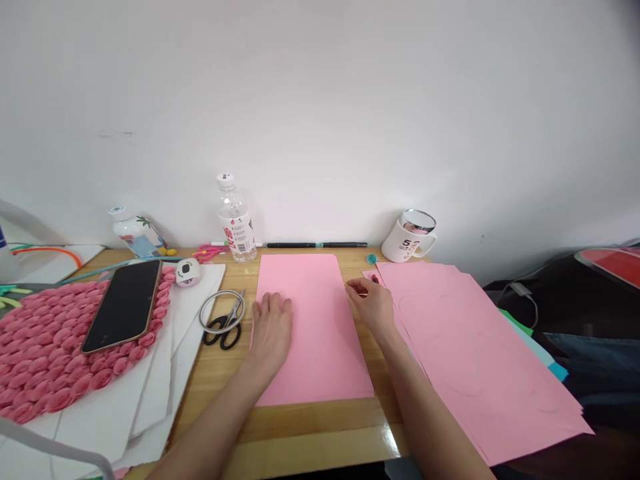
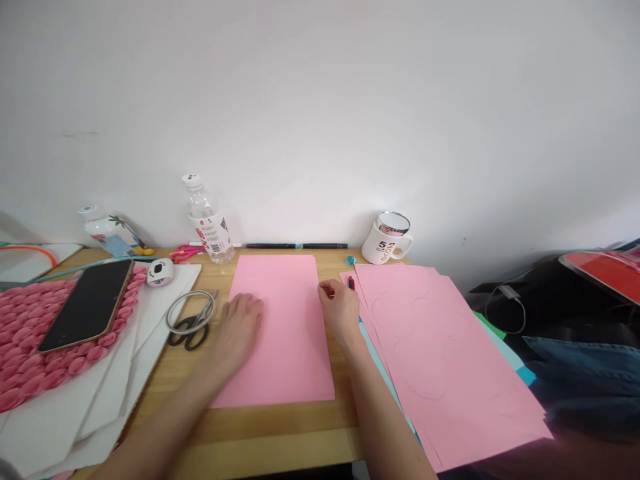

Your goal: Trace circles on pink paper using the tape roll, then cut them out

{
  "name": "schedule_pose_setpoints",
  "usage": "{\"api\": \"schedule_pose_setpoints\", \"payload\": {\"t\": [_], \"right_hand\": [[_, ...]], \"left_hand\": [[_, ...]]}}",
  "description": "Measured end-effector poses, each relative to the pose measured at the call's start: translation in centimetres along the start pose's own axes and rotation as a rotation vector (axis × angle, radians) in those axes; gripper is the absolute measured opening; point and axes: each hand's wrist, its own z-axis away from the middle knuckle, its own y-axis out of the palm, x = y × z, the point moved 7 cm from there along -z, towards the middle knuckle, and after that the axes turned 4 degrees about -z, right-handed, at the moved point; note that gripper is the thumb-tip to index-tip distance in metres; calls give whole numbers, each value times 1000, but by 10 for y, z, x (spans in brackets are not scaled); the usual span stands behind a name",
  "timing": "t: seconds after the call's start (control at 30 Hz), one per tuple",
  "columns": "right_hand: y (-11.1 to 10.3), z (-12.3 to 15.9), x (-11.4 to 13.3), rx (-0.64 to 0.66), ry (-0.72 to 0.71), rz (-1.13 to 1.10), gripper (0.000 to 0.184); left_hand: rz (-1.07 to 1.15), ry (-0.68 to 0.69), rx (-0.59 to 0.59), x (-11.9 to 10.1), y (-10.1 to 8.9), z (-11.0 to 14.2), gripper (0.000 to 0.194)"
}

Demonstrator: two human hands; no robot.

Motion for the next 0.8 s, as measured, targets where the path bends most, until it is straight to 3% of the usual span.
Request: {"api": "schedule_pose_setpoints", "payload": {"t": [0.17,0.43,0.67,0.8], "right_hand": [[7,0,-3,59,12,11,18],[7,1,-6,77,8,108,20],[4,-1,-12,52,75,21,19],[7,-4,-17,93,101,-65,20]], "left_hand": [[-35,-8,80,-1,-5,1,28],[-55,-22,91,-2,-4,4,28],[136,-61,-89,5,-1,5,21],[318,-72,-266,10,-1,5,25]]}}
